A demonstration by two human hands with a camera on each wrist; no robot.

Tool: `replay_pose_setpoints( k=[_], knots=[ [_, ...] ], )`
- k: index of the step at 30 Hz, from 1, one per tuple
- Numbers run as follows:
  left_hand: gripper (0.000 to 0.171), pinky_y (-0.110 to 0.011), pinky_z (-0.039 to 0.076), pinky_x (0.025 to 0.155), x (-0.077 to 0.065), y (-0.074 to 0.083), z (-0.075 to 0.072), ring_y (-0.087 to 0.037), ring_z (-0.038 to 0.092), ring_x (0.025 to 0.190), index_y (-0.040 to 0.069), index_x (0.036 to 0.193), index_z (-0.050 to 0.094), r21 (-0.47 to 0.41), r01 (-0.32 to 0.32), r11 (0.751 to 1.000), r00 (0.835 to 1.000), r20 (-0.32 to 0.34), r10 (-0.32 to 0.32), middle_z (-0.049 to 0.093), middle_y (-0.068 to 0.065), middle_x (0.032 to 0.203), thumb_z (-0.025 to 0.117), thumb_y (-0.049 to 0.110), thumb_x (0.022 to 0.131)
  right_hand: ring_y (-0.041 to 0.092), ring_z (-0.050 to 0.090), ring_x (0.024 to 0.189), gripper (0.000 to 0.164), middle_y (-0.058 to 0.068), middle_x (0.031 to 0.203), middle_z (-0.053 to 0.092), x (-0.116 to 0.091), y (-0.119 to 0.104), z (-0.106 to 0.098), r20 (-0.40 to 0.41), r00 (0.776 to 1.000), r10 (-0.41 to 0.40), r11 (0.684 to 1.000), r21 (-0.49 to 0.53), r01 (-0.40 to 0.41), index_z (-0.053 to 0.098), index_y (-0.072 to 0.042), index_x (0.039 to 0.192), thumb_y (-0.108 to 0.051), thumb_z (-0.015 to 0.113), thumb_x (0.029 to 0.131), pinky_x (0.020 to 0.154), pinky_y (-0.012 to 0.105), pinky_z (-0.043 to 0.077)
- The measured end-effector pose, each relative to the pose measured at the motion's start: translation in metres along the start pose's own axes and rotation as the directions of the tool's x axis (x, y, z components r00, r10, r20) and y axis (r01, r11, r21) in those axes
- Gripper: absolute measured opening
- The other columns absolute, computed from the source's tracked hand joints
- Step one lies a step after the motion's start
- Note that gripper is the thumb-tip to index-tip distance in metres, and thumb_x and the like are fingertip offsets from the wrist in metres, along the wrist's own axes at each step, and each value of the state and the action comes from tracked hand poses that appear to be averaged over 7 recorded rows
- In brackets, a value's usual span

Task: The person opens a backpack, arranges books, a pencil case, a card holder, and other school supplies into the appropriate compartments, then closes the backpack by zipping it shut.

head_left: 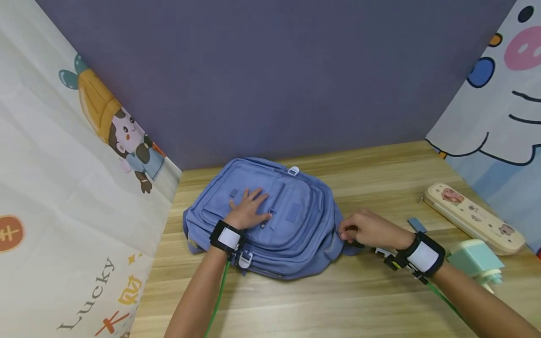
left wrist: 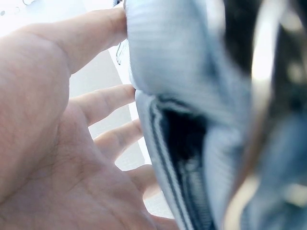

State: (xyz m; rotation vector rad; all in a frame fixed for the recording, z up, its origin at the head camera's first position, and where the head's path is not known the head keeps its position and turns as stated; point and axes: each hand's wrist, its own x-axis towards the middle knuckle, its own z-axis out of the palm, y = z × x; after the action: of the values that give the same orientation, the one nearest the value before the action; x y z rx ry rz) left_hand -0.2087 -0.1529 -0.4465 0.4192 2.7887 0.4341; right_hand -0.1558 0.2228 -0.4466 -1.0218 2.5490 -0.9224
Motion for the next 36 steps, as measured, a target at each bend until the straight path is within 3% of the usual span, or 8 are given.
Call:
replay_pose_setpoints(
  k=[11,20,26,32,36],
  knots=[
    [0.073,-0.090,0.009,0.114,-0.008,-0.007,0.000,-0.046,0.004,0.165,0.022,0.166,0.039,-0.008,0.022,1.000,1.000,-0.017,-0.022,0.021,-0.004,0.179,0.068,0.046,0.103,-0.006,0.049,0.064,0.026,-0.017,0.070,0.059,0.000,-0.021,0.012,0.017,0.995,-0.098,0.993,-0.064,0.099,0.069,-0.019,0.077,-0.003,0.075,0.096,0.058,0.019,0.043],
    [0.072,-0.090,0.010,0.114,-0.015,-0.006,-0.001,-0.046,0.006,0.165,0.021,0.165,0.041,-0.016,0.038,0.999,0.999,-0.032,-0.038,0.023,-0.004,0.178,0.068,0.046,0.103,-0.010,0.040,0.060,0.028,-0.020,0.067,0.051,0.003,-0.035,0.022,0.060,0.974,-0.218,0.973,-0.060,0.221,0.067,-0.019,0.074,-0.003,0.076,0.095,0.055,0.015,0.037],
    [0.071,-0.090,0.011,0.114,-0.015,-0.004,0.000,-0.046,0.006,0.165,0.021,0.164,0.042,-0.013,0.033,0.999,0.999,-0.040,-0.034,0.024,-0.004,0.178,0.068,0.045,0.103,-0.010,0.036,0.059,0.030,-0.021,0.067,0.043,0.001,-0.045,0.031,0.095,0.970,-0.224,0.969,-0.082,0.232,0.065,-0.020,0.072,-0.003,0.077,0.094,0.054,0.014,0.033],
    [0.072,-0.090,0.011,0.114,-0.007,-0.001,0.001,-0.044,0.006,0.166,0.023,0.164,0.042,-0.008,0.025,1.000,0.999,-0.034,-0.025,0.024,-0.002,0.178,0.069,0.047,0.102,-0.010,0.037,0.060,0.024,-0.022,0.069,0.045,-0.002,-0.052,0.041,0.139,0.966,-0.219,0.974,-0.029,0.225,0.069,-0.019,0.076,-0.007,0.075,0.097,0.054,0.014,0.033],
    [0.069,-0.090,0.015,0.114,-0.005,0.009,-0.002,-0.046,0.010,0.165,0.019,0.163,0.045,0.010,0.002,1.000,0.998,-0.055,-0.001,0.028,-0.006,0.176,0.069,0.044,0.103,-0.011,0.040,0.061,0.022,-0.023,0.070,0.048,-0.004,-0.050,0.045,0.113,0.969,-0.221,0.974,-0.024,0.225,0.070,-0.022,0.079,-0.012,0.076,0.097,0.056,0.015,0.034]
  ],
)
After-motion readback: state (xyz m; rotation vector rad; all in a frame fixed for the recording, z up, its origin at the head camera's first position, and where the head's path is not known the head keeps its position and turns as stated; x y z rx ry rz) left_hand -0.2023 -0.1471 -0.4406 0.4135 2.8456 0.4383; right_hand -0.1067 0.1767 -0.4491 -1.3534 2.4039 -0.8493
